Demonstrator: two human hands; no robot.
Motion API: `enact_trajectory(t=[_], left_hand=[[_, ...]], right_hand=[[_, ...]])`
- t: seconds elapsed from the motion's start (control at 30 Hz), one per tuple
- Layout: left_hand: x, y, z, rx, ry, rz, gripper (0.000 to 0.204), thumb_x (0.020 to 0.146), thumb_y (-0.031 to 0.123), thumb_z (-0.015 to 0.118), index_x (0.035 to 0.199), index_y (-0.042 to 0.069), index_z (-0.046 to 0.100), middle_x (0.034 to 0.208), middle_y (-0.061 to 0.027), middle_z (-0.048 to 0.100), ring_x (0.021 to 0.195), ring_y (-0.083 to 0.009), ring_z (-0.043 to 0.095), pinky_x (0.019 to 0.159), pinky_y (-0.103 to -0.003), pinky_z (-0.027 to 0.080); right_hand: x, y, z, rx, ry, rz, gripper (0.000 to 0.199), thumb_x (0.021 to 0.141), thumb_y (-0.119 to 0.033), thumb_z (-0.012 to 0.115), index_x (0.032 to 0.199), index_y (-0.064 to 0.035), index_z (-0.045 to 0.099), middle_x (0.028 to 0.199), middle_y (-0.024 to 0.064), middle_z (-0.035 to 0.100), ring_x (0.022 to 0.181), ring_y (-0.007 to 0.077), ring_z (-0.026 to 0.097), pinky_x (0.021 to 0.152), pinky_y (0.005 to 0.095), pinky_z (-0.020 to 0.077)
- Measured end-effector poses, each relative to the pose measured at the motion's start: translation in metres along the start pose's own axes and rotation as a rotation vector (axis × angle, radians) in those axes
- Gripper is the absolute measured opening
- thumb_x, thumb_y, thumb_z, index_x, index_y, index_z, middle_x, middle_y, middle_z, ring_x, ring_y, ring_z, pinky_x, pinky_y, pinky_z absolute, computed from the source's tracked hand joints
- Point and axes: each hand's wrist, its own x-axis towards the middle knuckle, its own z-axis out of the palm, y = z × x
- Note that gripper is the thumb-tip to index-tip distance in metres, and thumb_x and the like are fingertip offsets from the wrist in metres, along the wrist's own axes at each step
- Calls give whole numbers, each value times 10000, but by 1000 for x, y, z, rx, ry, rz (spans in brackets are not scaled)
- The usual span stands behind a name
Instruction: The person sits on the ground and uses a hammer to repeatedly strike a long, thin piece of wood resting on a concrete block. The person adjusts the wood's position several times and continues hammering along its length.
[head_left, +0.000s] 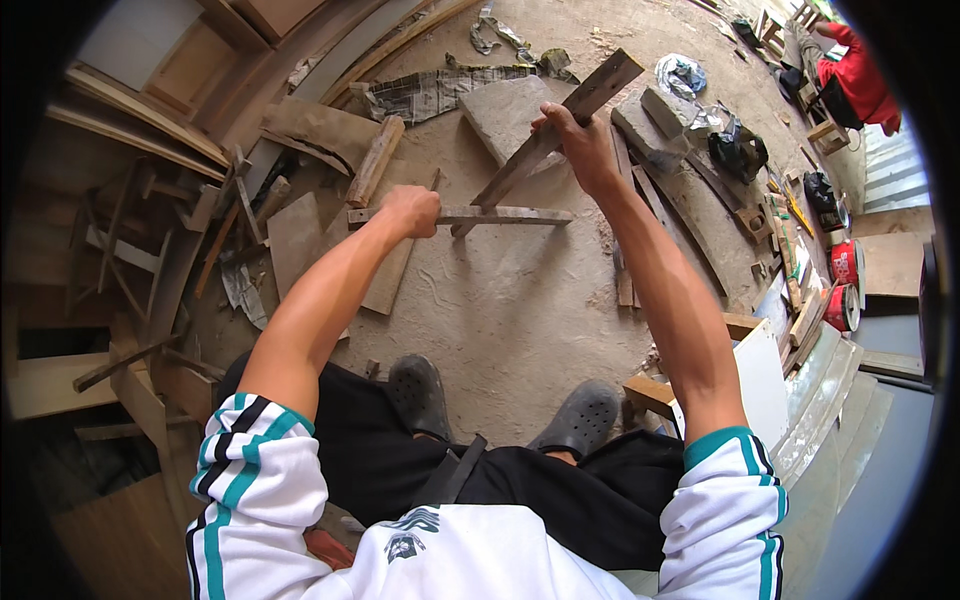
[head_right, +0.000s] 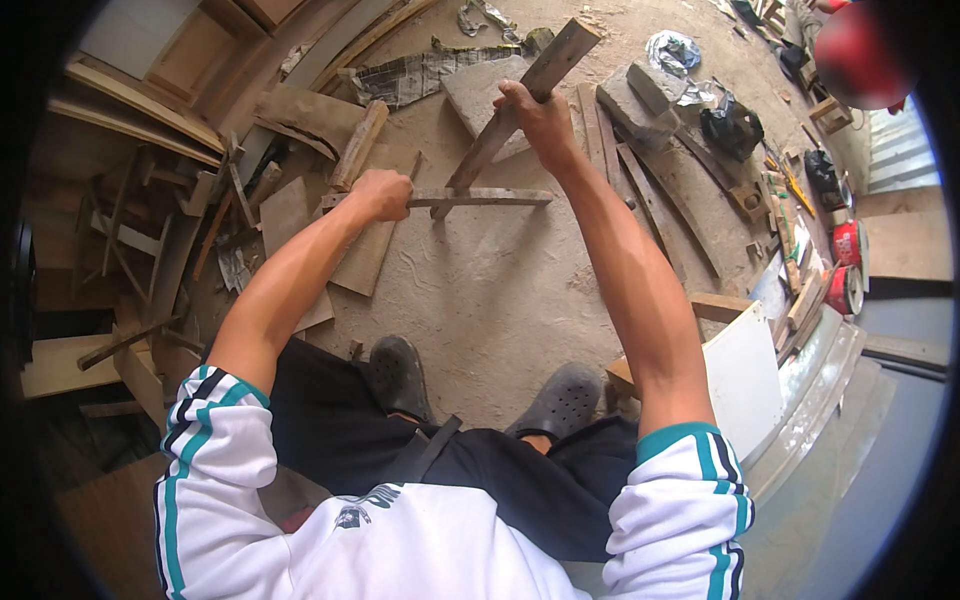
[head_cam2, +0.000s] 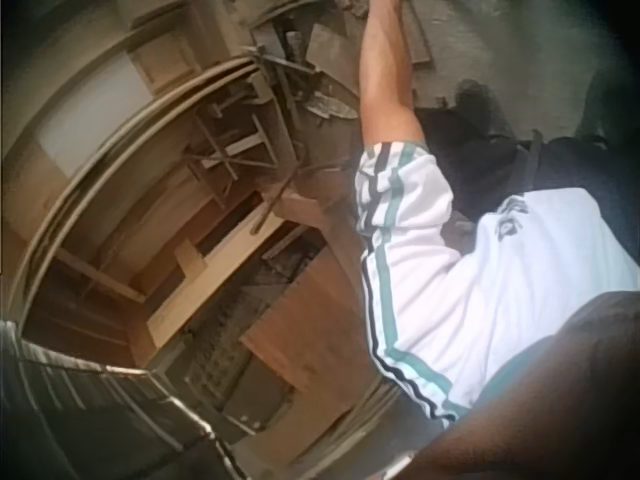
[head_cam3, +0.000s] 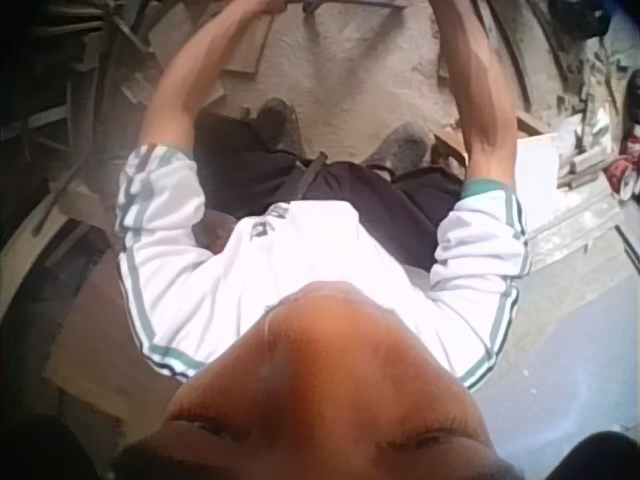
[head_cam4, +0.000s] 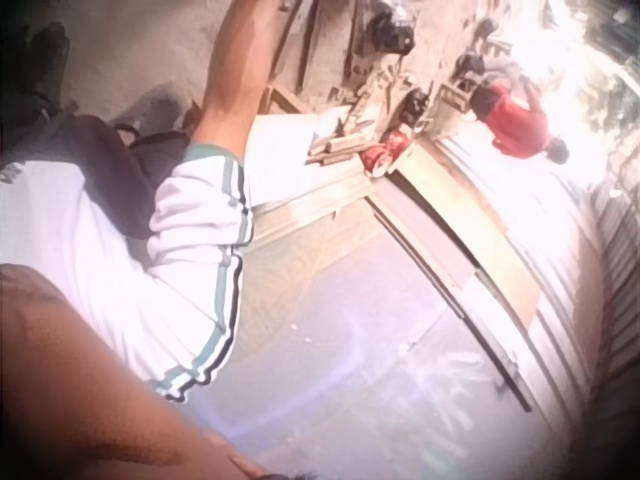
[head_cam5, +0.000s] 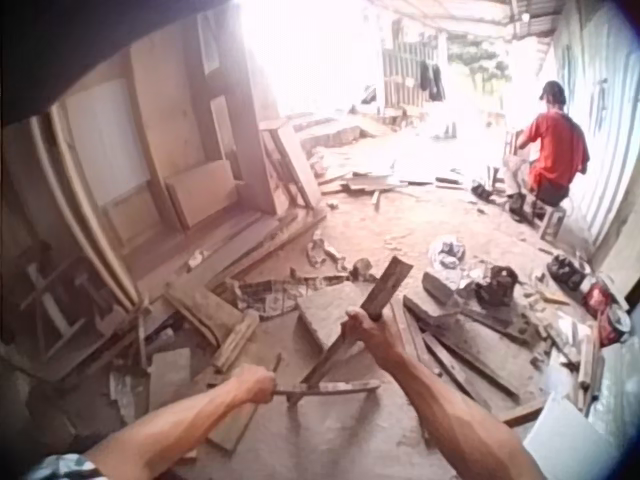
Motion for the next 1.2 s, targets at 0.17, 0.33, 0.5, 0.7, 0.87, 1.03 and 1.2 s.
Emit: enact_trajectory(t=[0.17,0.33,0.5,0.7,0.87,1.03,1.2], left_hand=[[4,-3,-1,-18,-15,-2,225,719,164,656,881,30,735,910,-196,715,859,-373,696,752,-444,564],[9,-6,-2,-28,-47,-8,215,720,113,634,888,36,743,937,-191,717,885,-368,699,736,-437,567],[11,-12,1,-47,0,19,211,700,149,659,841,8,728,863,-204,711,825,-385,694,736,-452,563],[11,-6,-9,-33,-49,2,214,719,100,631,892,46,745,939,-176,722,877,-359,702,731,-427,568],[7,-5,-5,-37,-67,-6,220,706,97,637,890,49,747,934,-174,722,872,-357,704,722,-424,569],[10,-8,0,-33,-34,1,221,692,97,646,882,55,752,918,-170,722,864,-350,705,719,-420,570],[9,-7,-6,-35,-37,15,216,699,94,645,883,62,753,921,-164,724,869,-338,708,724,-415,572]], right_hand=[[6,5,0,61,-26,54,295,918,-270,678,938,24,682,842,110,715,793,178,697,729,307,556],[9,7,-1,58,-26,81,304,936,-297,642,905,1,686,853,105,713,827,188,703,751,326,573],[15,9,3,58,-25,69,314,948,-302,621,905,4,678,857,116,711,833,202,704,758,337,575],[18,11,-3,32,-39,93,305,953,-298,612,919,-1,670,853,107,704,842,203,703,767,349,580],[12,12,-1,73,-43,86,293,956,-286,608,911,-2,664,846,105,698,843,205,702,766,360,587],[17,15,-5,77,-32,87,276,963,-262,602,902,1,661,848,106,698,831,213,703,759,376,589],[19,18,-6,102,-20,85,273,956,-257,609,896,3,666,835,106,698,817,212,703,748,360,582]])
